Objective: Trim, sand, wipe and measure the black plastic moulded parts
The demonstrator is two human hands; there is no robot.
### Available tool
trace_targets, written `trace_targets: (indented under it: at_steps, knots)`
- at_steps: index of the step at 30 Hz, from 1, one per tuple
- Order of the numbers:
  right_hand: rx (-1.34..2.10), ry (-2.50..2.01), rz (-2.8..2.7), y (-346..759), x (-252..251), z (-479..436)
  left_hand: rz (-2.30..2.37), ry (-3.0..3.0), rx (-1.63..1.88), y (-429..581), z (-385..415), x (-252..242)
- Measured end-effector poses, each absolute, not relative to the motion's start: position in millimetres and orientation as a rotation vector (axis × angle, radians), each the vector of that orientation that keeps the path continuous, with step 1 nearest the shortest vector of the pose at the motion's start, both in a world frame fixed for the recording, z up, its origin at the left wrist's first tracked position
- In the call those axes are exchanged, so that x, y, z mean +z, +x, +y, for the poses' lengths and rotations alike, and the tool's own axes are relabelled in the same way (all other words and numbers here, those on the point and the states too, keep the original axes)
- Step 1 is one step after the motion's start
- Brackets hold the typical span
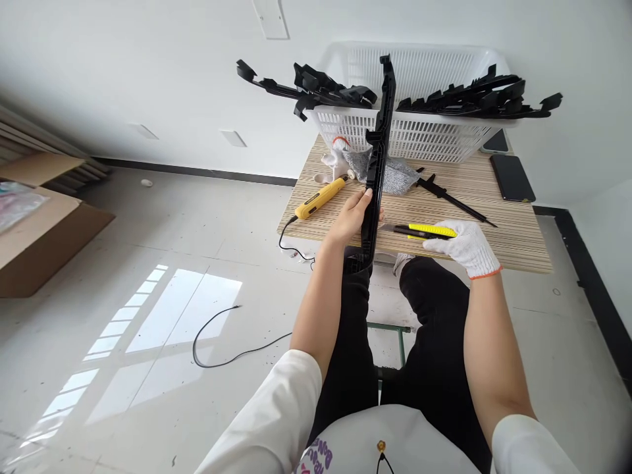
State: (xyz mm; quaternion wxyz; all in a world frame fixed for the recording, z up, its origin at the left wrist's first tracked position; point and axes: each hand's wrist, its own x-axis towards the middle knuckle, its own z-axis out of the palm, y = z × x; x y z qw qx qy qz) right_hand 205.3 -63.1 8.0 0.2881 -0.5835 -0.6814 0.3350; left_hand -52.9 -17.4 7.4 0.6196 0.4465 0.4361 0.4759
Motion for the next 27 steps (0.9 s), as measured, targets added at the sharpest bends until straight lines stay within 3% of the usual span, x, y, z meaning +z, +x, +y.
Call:
trace_targets:
  at_steps: [9,27]
  knots:
    - [0.861,-1.623,-1.785,198,16,-61,0.83,1.069,1.144,-55,-16,5]
    - [0.945,-1.614,-1.814,200,16,-61,1.092,0.881,1.317,-46,-9,6]
